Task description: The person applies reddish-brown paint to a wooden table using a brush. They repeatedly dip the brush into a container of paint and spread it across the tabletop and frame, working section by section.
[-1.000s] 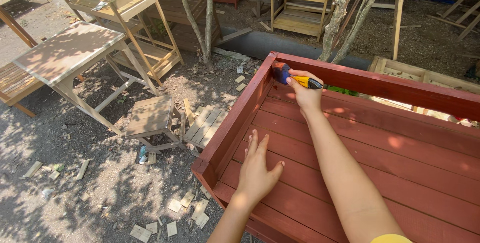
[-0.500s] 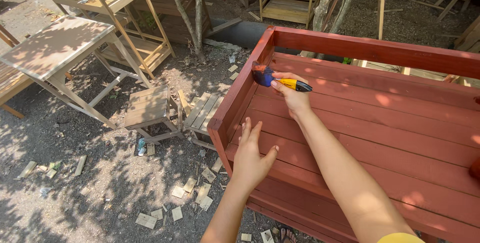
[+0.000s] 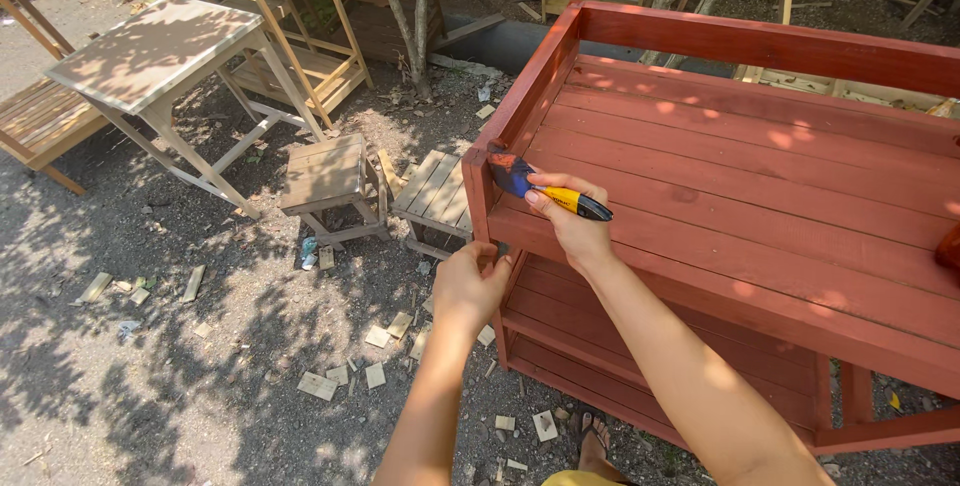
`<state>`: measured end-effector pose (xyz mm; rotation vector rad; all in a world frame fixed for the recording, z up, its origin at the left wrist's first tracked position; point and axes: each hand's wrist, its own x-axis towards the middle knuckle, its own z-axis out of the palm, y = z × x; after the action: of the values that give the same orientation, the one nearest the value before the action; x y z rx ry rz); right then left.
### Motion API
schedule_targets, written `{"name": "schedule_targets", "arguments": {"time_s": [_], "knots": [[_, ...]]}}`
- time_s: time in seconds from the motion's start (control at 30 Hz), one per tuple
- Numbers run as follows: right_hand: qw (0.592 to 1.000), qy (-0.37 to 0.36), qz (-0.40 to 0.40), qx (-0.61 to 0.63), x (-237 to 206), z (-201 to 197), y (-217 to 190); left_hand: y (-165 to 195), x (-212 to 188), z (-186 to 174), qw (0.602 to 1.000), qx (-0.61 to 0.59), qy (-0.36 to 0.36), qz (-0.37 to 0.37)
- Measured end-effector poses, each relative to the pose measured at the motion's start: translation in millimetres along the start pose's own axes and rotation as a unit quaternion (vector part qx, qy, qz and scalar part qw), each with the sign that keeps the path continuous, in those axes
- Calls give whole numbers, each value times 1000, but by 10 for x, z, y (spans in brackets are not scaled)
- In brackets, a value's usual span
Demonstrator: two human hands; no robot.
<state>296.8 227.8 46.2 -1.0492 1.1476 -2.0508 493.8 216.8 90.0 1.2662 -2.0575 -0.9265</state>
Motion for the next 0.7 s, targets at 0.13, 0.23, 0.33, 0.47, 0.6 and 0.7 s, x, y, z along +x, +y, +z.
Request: {"name": "schedule_targets", "arguments": {"time_s": [0.13,0.23,0.33,0.47,0.6,0.7], "knots": [[999,-20,-32,-13,-190,6,-44,-73,-51,60,999,41,18,-12],[998,-50,-20,-29,-223,-195,-128,-130,-9,107,991,69,95,69],[995,-78,10,-57,-100,-532,-287,-146,66,179,991,79,96,56],[984,-119,38,-124,181,-744,-430,-56,153,324,993,67,94,21],[976,-140,-4,-166,456,-654,-464,115,268,524,993,64,97,18],[971,-151,-32,-182,683,-624,-524,184,383,620,990,57,118,46]]}}
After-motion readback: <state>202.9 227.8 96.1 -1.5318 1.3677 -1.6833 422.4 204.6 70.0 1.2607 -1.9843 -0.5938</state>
